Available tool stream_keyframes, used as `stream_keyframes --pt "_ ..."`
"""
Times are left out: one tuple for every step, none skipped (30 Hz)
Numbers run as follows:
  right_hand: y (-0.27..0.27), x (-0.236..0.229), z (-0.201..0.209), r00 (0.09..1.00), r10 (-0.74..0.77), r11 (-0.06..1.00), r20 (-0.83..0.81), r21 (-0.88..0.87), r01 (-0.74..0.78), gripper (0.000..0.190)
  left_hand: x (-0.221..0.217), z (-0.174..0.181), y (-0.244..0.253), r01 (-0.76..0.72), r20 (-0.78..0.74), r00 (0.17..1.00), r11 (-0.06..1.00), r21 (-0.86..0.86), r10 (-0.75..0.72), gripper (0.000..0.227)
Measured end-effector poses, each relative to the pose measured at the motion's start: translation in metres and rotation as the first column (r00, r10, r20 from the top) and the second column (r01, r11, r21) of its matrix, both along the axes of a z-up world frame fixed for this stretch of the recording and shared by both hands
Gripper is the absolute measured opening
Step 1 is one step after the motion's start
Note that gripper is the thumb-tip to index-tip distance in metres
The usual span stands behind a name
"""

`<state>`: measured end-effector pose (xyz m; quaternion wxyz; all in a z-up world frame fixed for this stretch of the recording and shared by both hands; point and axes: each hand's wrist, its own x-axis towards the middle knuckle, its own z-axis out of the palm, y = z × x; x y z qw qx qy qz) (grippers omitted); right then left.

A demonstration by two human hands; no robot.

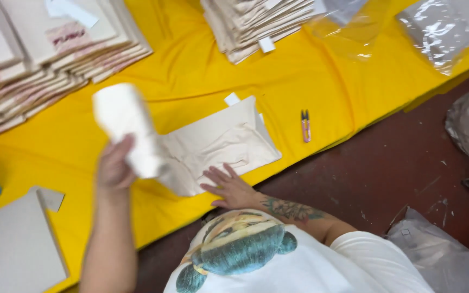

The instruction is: A person folds t-shirts on a table using a cardboard template to ensure uniform size and shape.

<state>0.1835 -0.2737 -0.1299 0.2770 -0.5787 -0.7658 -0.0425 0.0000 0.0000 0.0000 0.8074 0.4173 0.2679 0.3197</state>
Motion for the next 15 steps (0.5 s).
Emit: stream_keyframes --pt "-0.001 0.001 0.0 1.0 0.016 0.999 -0.008 0.033 -0.016 0.061 0.055 0.0 -0.019 0.111 0.075 0.992 0.99 -0.085 -0.105 0.041" --pt "-0.001 0.001 0.0 0.999 0.033 0.997 -0.015 0.066 -0.032 0.059 0.11 -0.001 -0.039 0.226 0.156 0.967 0.961 -0.161 -0.201 0.037" --pt "-0.003 0.001 0.012 1.0 0.021 0.997 -0.009 0.073 -0.02 0.059 0.161 -0.007 -0.066 0.238 0.159 0.964 0.959 -0.153 -0.214 0.037" --pt "-0.004 0.001 0.024 0.996 0.011 0.996 -0.089 0.09 -0.003 0.056 0.212 -0.013 -0.093 0.351 0.164 0.933 0.913 -0.207 -0.321 0.039" --pt "-0.006 0.0 0.035 0.986 0.007 0.994 -0.168 0.107 0.011 0.054 0.261 -0.018 -0.12 0.453 0.173 0.89 0.853 -0.259 -0.421 0.043" --pt "-0.006 0.0 0.009 0.987 0.001 0.993 -0.163 0.114 0.018 0.054 0.281 -0.012 -0.143 0.461 0.175 0.886 0.851 -0.25 -0.429 0.043" --pt "-0.004 -0.002 -0.017 0.983 0.021 0.996 -0.181 0.092 -0.004 0.054 0.299 -0.007 -0.165 0.512 0.082 0.858 0.828 -0.228 -0.508 0.057" --pt "-0.002 -0.004 -0.045 0.979 0.041 0.997 -0.199 0.07 -0.027 0.056 0.316 -0.003 -0.187 0.562 -0.014 0.817 0.8 -0.211 -0.577 0.073" --pt "-0.013 0.018 -0.036 0.979 0.038 0.997 -0.199 0.073 -0.024 0.056 0.323 -0.001 -0.198 0.565 -0.016 0.814 0.799 -0.208 -0.58 0.073" --pt "-0.013 0.028 -0.025 0.978 0.04 0.998 -0.203 0.064 -0.028 0.056 0.329 0.001 -0.209 0.607 -0.199 0.753 0.779 -0.157 -0.627 0.079" --pt "-0.006 0.03 -0.012 0.978 0.04 0.998 -0.203 0.06 -0.029 0.055 0.337 0.004 -0.216 0.655 -0.379 0.668 0.748 -0.108 -0.64 0.086" --pt "-0.003 0.041 -0.005 0.979 0.04 0.998 -0.202 0.055 -0.03 0.054 0.346 0.002 -0.217 0.661 -0.38 0.666 0.744 -0.098 -0.642 0.086" --pt "-0.006 0.041 0.002 0.975 0.041 0.999 -0.218 0.043 -0.033 0.054 0.347 -0.003 -0.22 0.705 -0.475 0.601 0.706 -0.063 -0.643 0.086" --pt "-0.007 0.04 0.009 0.972 0.042 0.999 -0.233 0.032 -0.036 0.053 0.346 -0.007 -0.224 0.749 -0.564 0.532 0.662 -0.034 -0.631 0.087" --pt "-0.011 0.034 0.015 0.966 0.044 0.999 -0.253 0.016 -0.041 0.053 0.348 -0.015 -0.222 0.75 -0.569 0.522 0.66 -0.049 -0.635 0.087"
